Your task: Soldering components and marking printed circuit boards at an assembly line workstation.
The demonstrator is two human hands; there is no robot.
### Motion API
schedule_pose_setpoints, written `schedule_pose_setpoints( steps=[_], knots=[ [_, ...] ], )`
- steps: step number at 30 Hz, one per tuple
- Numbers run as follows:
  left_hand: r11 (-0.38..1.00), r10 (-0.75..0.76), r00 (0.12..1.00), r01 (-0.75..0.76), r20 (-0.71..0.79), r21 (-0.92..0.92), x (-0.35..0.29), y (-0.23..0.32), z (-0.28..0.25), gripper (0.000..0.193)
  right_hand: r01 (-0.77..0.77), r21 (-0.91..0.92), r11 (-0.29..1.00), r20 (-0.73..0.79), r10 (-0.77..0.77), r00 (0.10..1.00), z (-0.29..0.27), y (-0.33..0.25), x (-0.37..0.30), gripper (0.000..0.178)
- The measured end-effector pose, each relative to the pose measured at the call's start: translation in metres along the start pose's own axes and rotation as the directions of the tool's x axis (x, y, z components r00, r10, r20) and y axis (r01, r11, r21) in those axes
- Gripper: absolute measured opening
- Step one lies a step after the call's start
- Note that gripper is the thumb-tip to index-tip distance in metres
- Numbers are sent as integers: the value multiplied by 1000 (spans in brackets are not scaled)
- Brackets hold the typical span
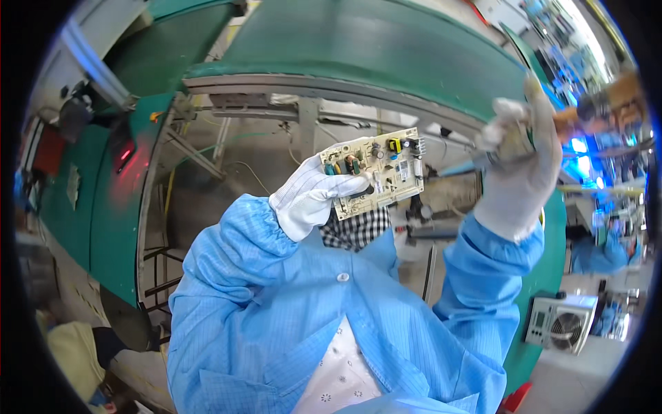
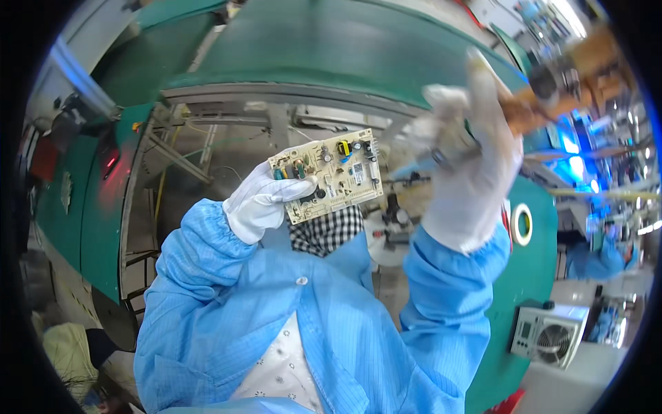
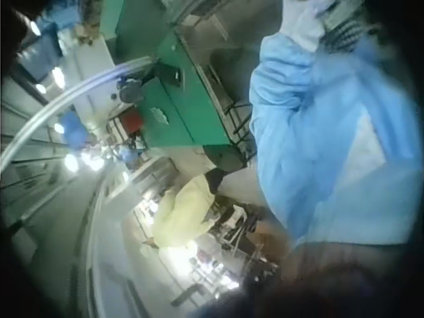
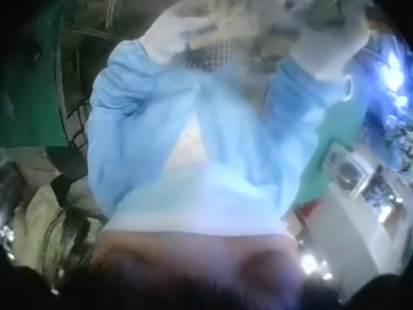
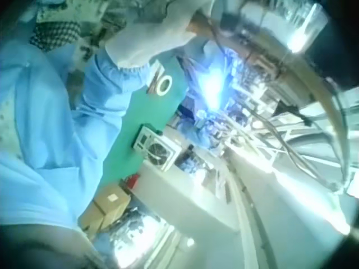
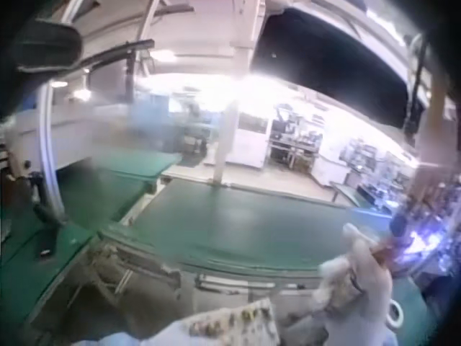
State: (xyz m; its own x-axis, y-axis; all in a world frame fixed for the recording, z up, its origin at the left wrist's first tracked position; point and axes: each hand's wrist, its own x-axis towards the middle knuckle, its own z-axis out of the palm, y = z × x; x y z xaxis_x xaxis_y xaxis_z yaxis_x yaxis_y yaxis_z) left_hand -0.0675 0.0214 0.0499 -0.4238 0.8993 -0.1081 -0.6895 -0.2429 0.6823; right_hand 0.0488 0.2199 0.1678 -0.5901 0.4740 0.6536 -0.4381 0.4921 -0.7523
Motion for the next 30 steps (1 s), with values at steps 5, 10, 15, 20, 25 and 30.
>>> schedule_pose_setpoints(
  steps=[5, 10, 15, 20, 25, 30],
  knots=[
    [993, -11, 998, 4, 56, 118, 2, -18, 27, 60, -14, 156, 988, -94, 29, 995, 19, 1, -6, 47],
    [968, -14, 1000, 10, 13, 253, -5, -21, 42, 58, -86, 168, 982, -125, 108, 986, 32, -18, -10, 55],
    [986, -74, 995, 62, 68, 157, -12, -18, 50, 60, -145, 413, 899, -150, 224, 963, 26, -10, -10, 54],
    [992, -91, 993, 84, 70, 98, -13, -16, 53, 61, -101, 497, 862, -120, 183, 976, 25, -9, -11, 52],
    [977, -123, 992, 117, 25, 177, -13, -17, 49, 61, -67, 581, 811, -80, 138, 987, 30, -10, -11, 51],
    [965, -119, 993, 115, 5, 234, -12, -17, 47, 60, -18, 126, 992, -141, 36, 989, 37, -13, -11, 47]
  ],
)
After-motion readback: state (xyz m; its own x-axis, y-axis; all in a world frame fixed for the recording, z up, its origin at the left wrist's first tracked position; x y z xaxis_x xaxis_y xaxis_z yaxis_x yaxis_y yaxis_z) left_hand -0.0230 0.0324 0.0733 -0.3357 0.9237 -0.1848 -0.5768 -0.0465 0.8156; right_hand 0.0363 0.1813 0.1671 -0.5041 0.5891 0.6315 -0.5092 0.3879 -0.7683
